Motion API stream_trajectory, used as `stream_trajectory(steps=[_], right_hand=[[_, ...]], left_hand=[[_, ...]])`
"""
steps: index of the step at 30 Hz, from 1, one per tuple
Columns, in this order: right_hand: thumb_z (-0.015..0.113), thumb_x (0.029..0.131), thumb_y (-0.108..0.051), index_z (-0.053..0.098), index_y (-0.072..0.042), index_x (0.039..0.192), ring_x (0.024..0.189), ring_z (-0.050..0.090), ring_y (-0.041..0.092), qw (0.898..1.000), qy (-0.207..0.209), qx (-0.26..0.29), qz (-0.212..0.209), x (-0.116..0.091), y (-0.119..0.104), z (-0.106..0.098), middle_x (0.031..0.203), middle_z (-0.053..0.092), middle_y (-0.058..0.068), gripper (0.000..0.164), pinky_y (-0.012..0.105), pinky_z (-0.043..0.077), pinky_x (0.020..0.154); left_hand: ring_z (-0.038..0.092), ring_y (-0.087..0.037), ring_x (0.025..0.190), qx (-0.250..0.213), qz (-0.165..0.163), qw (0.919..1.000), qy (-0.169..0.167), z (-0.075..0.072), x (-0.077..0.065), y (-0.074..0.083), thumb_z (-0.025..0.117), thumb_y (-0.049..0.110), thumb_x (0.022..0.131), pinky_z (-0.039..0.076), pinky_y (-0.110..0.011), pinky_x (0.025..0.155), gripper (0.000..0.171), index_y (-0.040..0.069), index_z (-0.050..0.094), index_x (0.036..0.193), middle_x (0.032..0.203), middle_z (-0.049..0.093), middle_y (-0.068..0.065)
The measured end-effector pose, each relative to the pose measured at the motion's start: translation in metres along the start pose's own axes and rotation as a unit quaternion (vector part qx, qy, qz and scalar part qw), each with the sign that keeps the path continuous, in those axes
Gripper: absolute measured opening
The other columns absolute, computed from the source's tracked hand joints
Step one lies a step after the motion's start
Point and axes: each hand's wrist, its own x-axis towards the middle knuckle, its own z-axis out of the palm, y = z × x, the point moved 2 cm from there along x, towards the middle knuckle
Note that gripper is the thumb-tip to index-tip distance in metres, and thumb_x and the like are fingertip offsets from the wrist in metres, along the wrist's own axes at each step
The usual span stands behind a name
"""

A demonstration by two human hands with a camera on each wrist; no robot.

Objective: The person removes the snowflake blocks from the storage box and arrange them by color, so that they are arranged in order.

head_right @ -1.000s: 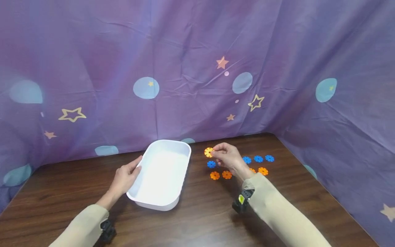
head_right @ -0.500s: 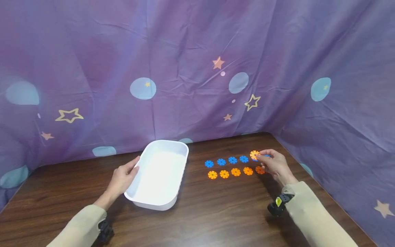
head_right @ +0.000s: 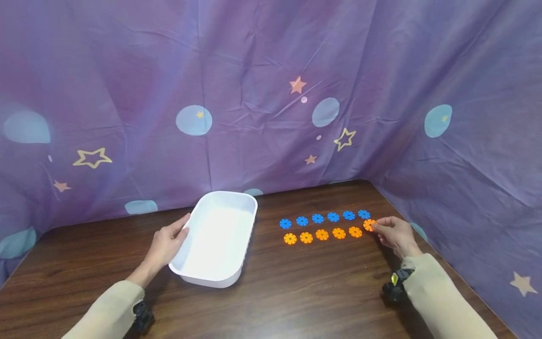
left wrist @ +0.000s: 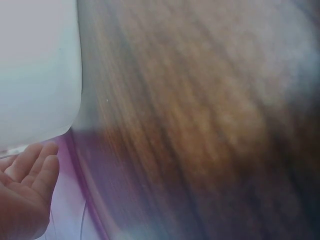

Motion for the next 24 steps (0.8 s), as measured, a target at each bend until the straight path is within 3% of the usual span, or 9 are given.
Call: stream_trajectory(steps=[8, 24], right_hand=[[0.062, 0.087, -0.010, 0.055, -0.003, 0.091, 0.055, 0.051, 0.003, 0.998, 0.016, -0.064, 0.015, 0.0063, 0.0065, -0.0006, 0.065, 0.057, -0.013, 0.010, 0.021, 0.049, 0.052], [0.059, 0.086, -0.004, 0.058, 0.005, 0.086, 0.054, 0.049, 0.005, 0.993, 0.018, -0.119, 0.016, 0.0096, 0.0029, -0.0008, 0.060, 0.054, -0.009, 0.008, 0.023, 0.046, 0.049]], left_hand=[[0.058, -0.032, 0.109, -0.001, 0.002, 1.0000, 0.001, 0.0003, 0.0008, -0.0004, 0.051, 0.017, 0.095, 0.046, -0.048, 0.090, 0.043, 0.009, 0.049, 0.137, 0.131, 0.053, -0.015], [0.058, -0.032, 0.110, -0.004, 0.002, 1.0000, 0.001, -0.0001, 0.0006, -0.0001, 0.051, 0.017, 0.095, 0.045, -0.049, 0.091, 0.043, 0.008, 0.049, 0.137, 0.131, 0.053, -0.015]])
